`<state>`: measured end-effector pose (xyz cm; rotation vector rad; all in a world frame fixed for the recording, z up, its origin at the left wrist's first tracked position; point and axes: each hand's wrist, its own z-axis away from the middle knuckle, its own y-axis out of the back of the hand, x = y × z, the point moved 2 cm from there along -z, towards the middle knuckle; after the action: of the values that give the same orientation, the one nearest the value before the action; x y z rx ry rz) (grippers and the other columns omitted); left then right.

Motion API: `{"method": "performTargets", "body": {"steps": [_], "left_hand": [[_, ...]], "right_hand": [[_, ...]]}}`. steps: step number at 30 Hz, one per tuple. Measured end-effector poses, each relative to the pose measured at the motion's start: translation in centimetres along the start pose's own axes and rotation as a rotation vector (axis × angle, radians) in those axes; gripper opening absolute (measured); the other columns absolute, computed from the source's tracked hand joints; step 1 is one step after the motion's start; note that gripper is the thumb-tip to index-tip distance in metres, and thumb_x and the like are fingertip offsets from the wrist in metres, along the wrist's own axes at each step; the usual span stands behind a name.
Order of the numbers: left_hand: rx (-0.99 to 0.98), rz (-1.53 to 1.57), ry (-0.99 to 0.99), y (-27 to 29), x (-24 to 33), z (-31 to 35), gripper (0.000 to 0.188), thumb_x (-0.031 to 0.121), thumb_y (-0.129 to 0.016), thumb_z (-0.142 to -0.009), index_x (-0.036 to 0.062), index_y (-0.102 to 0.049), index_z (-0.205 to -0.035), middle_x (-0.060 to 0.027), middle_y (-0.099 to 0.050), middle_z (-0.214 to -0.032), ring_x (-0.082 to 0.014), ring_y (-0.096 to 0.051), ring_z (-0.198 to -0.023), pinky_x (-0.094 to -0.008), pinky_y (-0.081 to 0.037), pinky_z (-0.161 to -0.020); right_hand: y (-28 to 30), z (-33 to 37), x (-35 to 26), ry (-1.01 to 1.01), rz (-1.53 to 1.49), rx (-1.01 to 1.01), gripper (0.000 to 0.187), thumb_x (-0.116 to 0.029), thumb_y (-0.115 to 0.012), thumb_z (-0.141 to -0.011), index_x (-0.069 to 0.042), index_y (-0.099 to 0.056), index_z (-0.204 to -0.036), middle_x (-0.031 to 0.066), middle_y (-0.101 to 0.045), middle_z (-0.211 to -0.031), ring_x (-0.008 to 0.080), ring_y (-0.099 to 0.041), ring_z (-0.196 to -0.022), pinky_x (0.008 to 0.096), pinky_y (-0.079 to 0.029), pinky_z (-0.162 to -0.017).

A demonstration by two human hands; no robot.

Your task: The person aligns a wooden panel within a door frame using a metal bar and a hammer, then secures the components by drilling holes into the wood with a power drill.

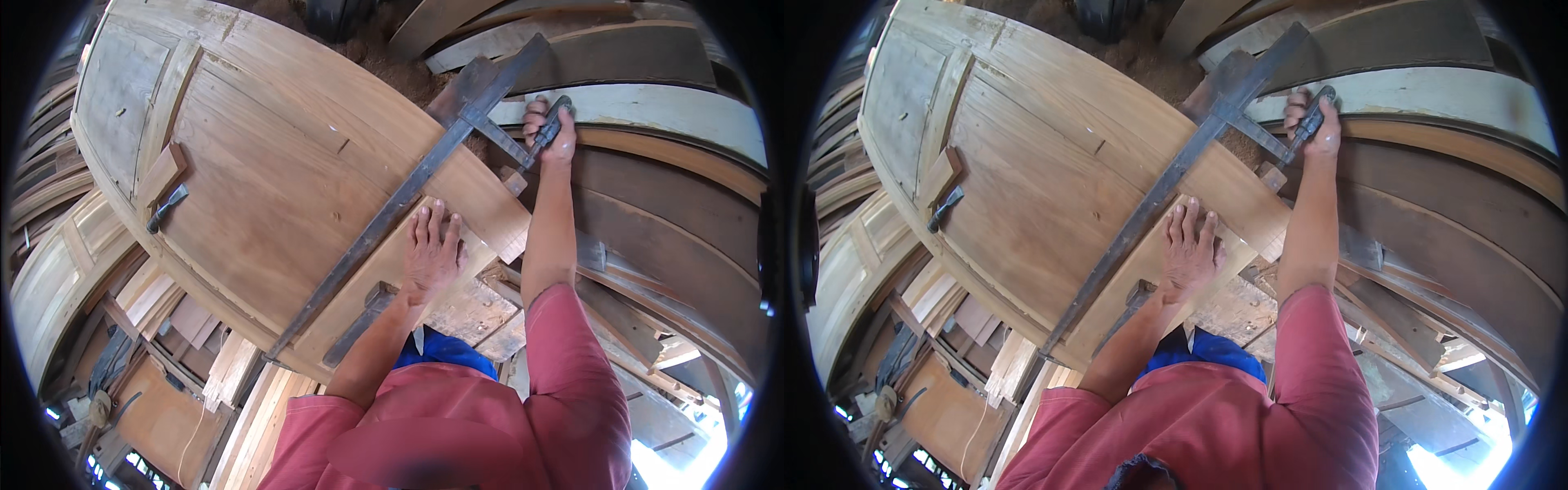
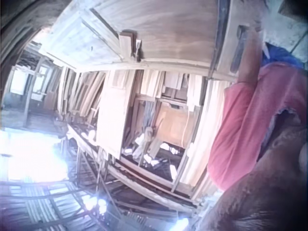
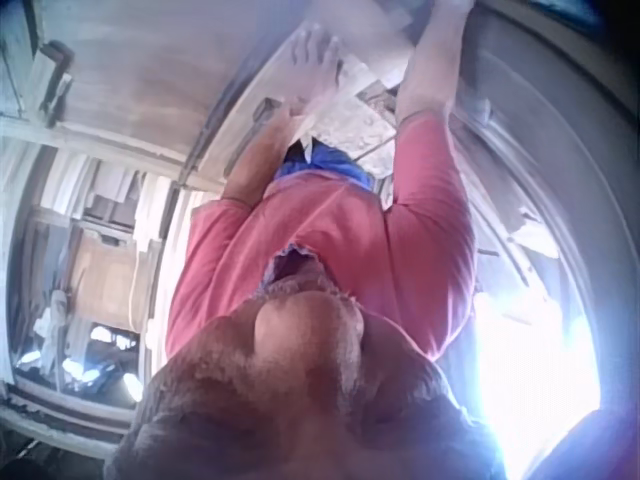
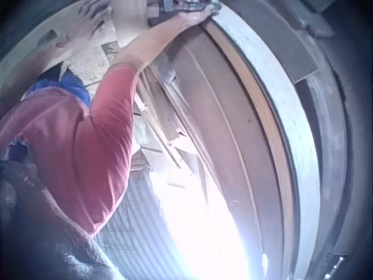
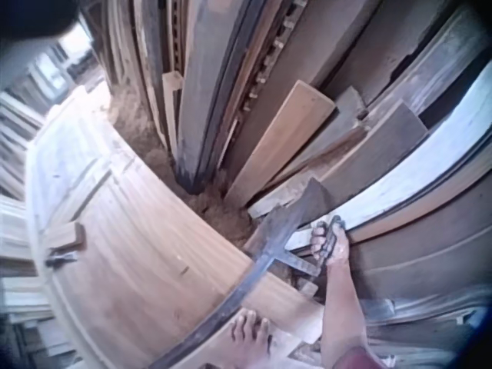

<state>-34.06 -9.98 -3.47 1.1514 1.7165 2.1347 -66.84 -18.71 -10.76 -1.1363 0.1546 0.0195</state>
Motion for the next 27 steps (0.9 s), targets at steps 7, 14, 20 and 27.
{"method": "performTargets", "body": {"steps": [7,14,20,27], "left_hand": [[0.007,-0.016,-0.005,-0.1,-0.3,0.2,0.059,0.029,-0.066,-0.082,0.0065,-0.055,-0.136,-0.0280,-0.038,-0.152,-0.0477,-0.034,-0.138,-0.0593,-0.026,-0.114],[0.007,0.008,-0.017,0.2,0.0,0.1,0.059,0.029,-0.066,-0.082,0.0061,-0.056,-0.135,-0.0289,-0.038,-0.151,-0.0487,-0.037,-0.136,-0.0606,-0.028,-0.113],[0.043,0.035,-0.044,0.5,0.5,0.3,0.056,0.026,-0.064,-0.085,0.0025,-0.056,-0.135,-0.0294,-0.037,-0.151,-0.0489,-0.036,-0.136,-0.0602,-0.027,-0.114],[0.084,0.115,-0.041,2.6,0.8,0.2,0.053,0.019,-0.064,-0.085,0.0014,-0.056,-0.134,-0.0294,-0.041,-0.148,-0.0465,-0.036,-0.138,-0.0567,-0.028,-0.115]], "right_hand": [[0.3,-0.3,-0.3,0.085,0.150,-0.034,0.019,-0.021,-0.061,-0.098,-0.014,-0.050,-0.084,-0.0061,-0.043,-0.068,0.0065,-0.042,-0.055,0.0246,-0.040,-0.049],[0.4,0.0,-1.1,0.162,0.379,0.278,0.022,-0.023,-0.063,-0.096,-0.016,-0.049,-0.081,-0.0044,-0.046,-0.065,0.0092,-0.044,-0.053,0.0266,-0.040,-0.048],[0.4,0.3,-1.3,0.211,0.544,0.398,0.021,-0.024,-0.066,-0.094,-0.012,-0.052,-0.083,0.0002,-0.051,-0.067,0.0142,-0.051,-0.055,0.0317,-0.045,-0.050],[-4.1,9.5,3.7,0.388,1.657,0.524,0.026,-0.017,-0.065,-0.095,0.003,-0.061,-0.111,0.0035,-0.060,-0.080,0.0108,-0.057,-0.079,0.0331,-0.051,-0.073]]}}
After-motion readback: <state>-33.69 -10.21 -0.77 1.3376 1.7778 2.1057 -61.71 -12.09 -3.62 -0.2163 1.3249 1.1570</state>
